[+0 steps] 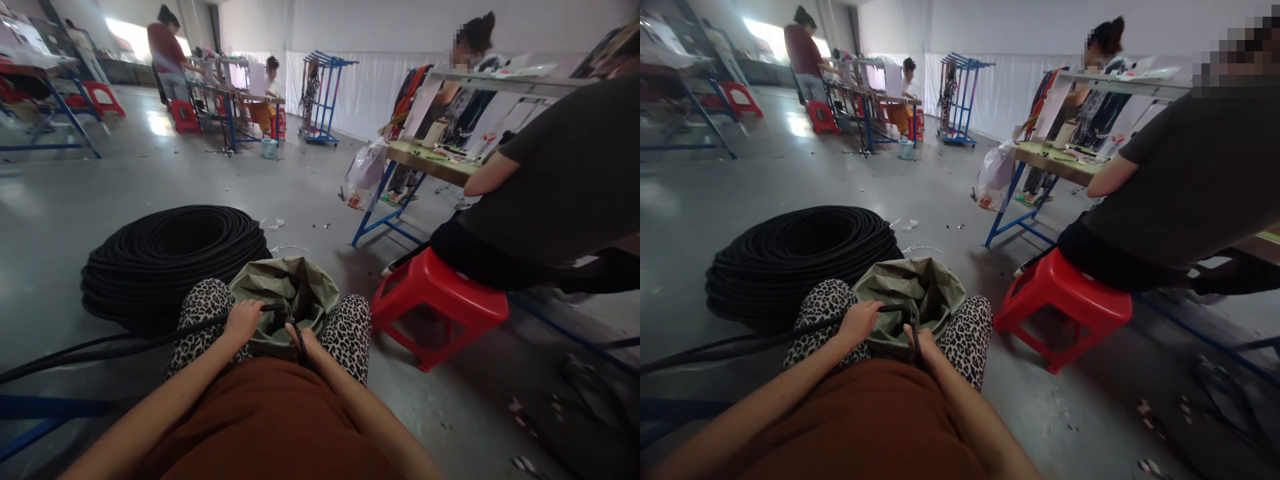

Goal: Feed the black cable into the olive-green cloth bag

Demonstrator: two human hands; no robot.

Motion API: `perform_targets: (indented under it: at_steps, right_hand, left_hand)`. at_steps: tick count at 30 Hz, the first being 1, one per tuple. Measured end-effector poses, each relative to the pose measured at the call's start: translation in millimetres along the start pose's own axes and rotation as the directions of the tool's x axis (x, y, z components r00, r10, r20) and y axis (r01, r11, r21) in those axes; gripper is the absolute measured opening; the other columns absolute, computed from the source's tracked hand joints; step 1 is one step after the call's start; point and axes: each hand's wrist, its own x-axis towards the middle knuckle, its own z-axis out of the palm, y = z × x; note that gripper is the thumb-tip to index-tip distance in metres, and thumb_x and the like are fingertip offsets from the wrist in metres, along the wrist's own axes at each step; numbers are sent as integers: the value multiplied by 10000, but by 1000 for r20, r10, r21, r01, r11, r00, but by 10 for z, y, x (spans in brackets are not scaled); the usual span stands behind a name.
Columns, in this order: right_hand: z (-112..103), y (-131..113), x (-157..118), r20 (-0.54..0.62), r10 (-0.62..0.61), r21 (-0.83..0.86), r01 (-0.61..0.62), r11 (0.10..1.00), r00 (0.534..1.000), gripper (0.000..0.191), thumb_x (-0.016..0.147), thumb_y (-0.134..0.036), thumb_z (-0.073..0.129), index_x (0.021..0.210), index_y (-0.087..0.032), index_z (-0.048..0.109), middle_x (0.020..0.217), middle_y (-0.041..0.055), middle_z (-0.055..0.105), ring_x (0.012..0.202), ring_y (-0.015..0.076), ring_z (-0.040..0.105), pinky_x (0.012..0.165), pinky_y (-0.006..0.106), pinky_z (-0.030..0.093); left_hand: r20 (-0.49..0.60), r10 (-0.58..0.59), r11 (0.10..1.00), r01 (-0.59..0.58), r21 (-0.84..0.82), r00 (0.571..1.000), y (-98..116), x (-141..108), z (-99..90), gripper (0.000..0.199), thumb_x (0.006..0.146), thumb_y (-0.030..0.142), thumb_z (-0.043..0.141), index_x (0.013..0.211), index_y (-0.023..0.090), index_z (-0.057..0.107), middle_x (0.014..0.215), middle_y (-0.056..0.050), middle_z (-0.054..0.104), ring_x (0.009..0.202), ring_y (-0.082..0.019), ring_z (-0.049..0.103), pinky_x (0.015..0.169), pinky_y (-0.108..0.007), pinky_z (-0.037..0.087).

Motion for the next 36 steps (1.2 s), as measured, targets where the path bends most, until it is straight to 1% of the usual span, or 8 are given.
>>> perform_targets:
  at_steps: [3,6,8,10,16,21,28,36]
  right_hand:
    - [13,22,31,38,21,118,-25,993,999,435,922,-506,566,654,-166,525,498,-23,466,395,105,453,433,231,429]
    - [15,50,46,73,-32,155,21,988,997,431,910,-533,578,709,-153,543,528,-21,509,410,100,489,457,221,447]
    - [12,57,42,99,-91,155,75,985,991,433,907,-538,585,731,-144,551,546,-20,532,422,92,510,469,204,446]
    - [7,47,23,120,-114,142,97,985,986,430,907,-532,589,740,-137,552,560,-20,544,428,86,523,468,193,435]
    - [-16,-9,-40,142,-117,111,102,989,983,439,895,-549,592,758,-133,560,574,-14,569,448,97,548,485,203,437]
    - [-25,25,-21,166,-144,121,125,985,976,456,884,-576,591,778,-134,568,603,-5,589,478,105,573,500,204,445]
    - [-5,56,20,175,-166,134,144,981,971,447,898,-565,577,777,-135,561,602,-4,589,483,103,571,513,201,453]
    - [-1,14,-17,167,-141,133,120,984,976,455,892,-565,582,743,-136,552,565,-20,559,470,98,551,524,211,467]
  left_hand:
    - [-46,-17,999,16,-40,999,-16,3,-1,325,922,224,460,1175,184,661,1103,-109,717,1012,-233,650,867,-345,462]
    - [-64,-22,999,19,-47,998,-6,-3,-25,334,926,238,447,1171,182,666,1103,-107,723,1014,-237,657,858,-348,467]
    - [-55,-29,999,26,-47,998,17,-9,-52,341,926,240,445,1181,181,663,1113,-105,724,1024,-238,655,864,-349,465]
    - [-40,-36,998,33,-55,999,45,-12,-80,345,929,246,444,1193,182,657,1123,-105,723,1033,-234,652,873,-345,461]
    - [-35,-25,995,21,-97,999,99,-2,-103,331,935,237,449,1192,178,649,1114,-108,721,1021,-217,647,889,-337,450]
    - [-24,-17,995,14,-94,1000,106,-8,-86,323,932,225,456,1189,173,644,1112,-107,718,1028,-217,647,905,-337,446]
    - [-14,-8,997,7,-82,1000,125,-26,-83,332,937,225,443,1197,162,641,1121,-114,713,1044,-234,644,907,-350,447]
    - [-25,15,996,-17,-82,1000,110,-36,-33,324,925,220,457,1186,185,646,1105,-103,718,1040,-218,644,904,-333,447]
